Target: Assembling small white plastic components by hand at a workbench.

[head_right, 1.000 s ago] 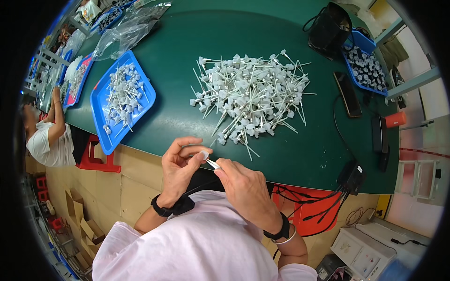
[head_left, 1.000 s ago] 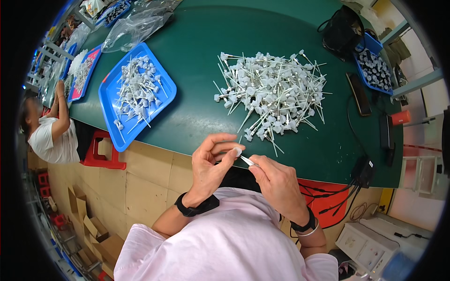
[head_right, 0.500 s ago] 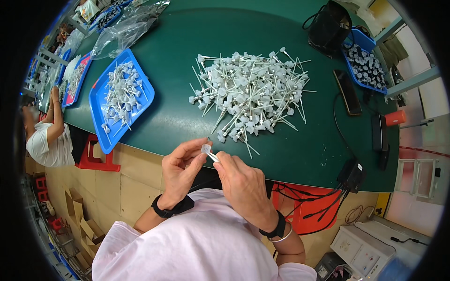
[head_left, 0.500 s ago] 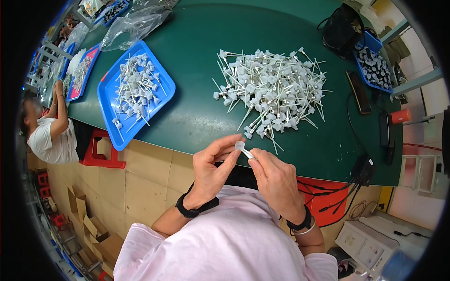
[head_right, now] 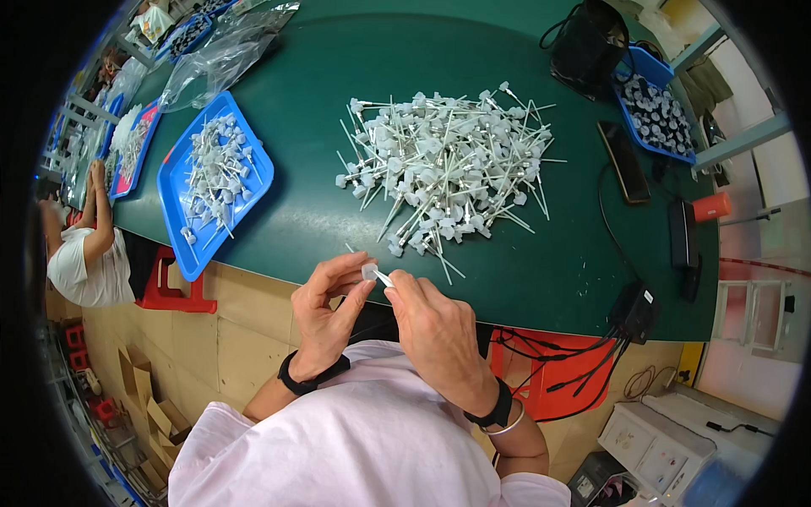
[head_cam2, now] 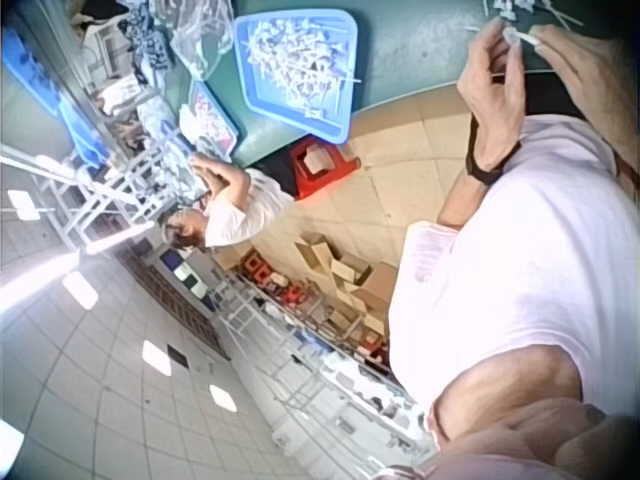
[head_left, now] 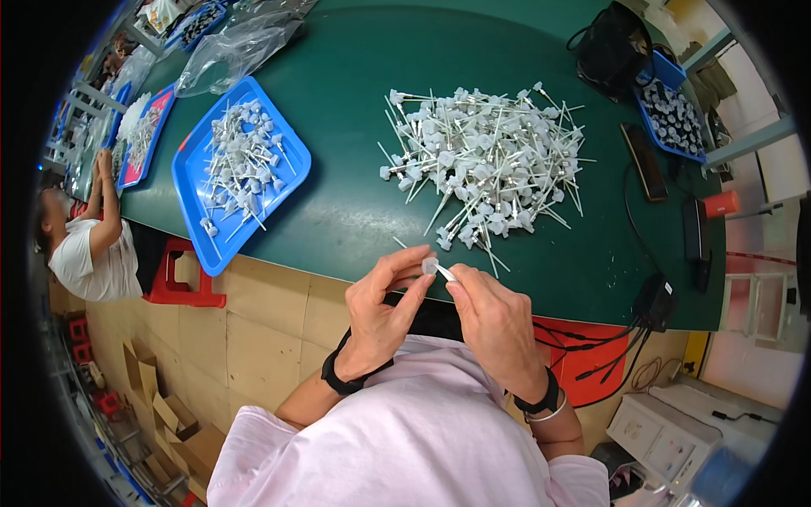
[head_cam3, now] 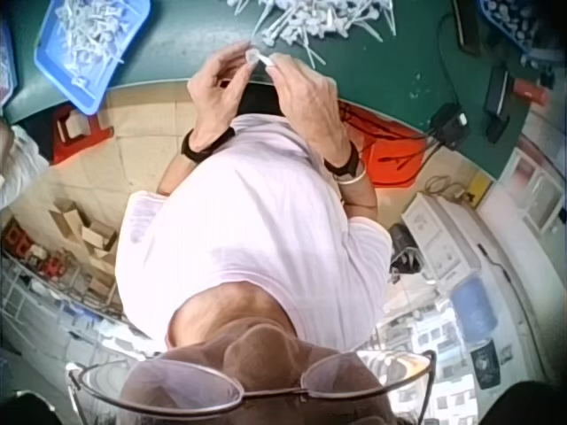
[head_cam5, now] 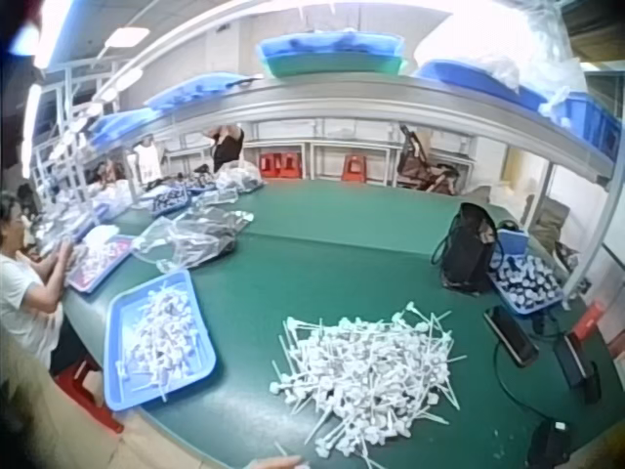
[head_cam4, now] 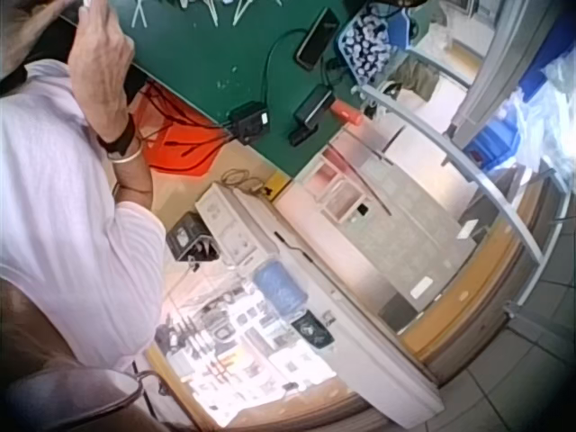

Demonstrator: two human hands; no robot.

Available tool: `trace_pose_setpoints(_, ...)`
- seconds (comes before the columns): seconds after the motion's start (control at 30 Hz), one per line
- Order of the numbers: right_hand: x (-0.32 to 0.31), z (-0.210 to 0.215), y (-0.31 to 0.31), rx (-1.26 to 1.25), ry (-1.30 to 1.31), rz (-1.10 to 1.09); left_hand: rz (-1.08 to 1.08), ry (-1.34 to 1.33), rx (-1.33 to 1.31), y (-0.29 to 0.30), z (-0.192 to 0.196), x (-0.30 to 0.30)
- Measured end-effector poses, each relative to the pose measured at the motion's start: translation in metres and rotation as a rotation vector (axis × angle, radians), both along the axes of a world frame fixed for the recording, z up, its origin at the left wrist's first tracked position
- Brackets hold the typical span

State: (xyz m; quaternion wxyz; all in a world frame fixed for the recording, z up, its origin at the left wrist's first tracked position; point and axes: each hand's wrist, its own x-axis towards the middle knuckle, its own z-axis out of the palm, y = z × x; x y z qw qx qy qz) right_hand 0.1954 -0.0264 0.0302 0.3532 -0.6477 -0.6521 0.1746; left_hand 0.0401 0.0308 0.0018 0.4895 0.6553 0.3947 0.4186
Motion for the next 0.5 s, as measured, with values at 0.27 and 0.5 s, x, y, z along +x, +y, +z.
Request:
trace_pose_setpoints(0.27, 0.000, -0.001, 0.000, 0.003, 0.063, -0.008, -0.001, 0.000, -0.005, -0.001, 0.000, 0.000)
trace_pose_setpoints(0.5, 0.016, -0.009, 0.003, -0.329, 0.728, 0.107, -0.067, -0.169, -0.168, 0.004, 0.004, -0.003)
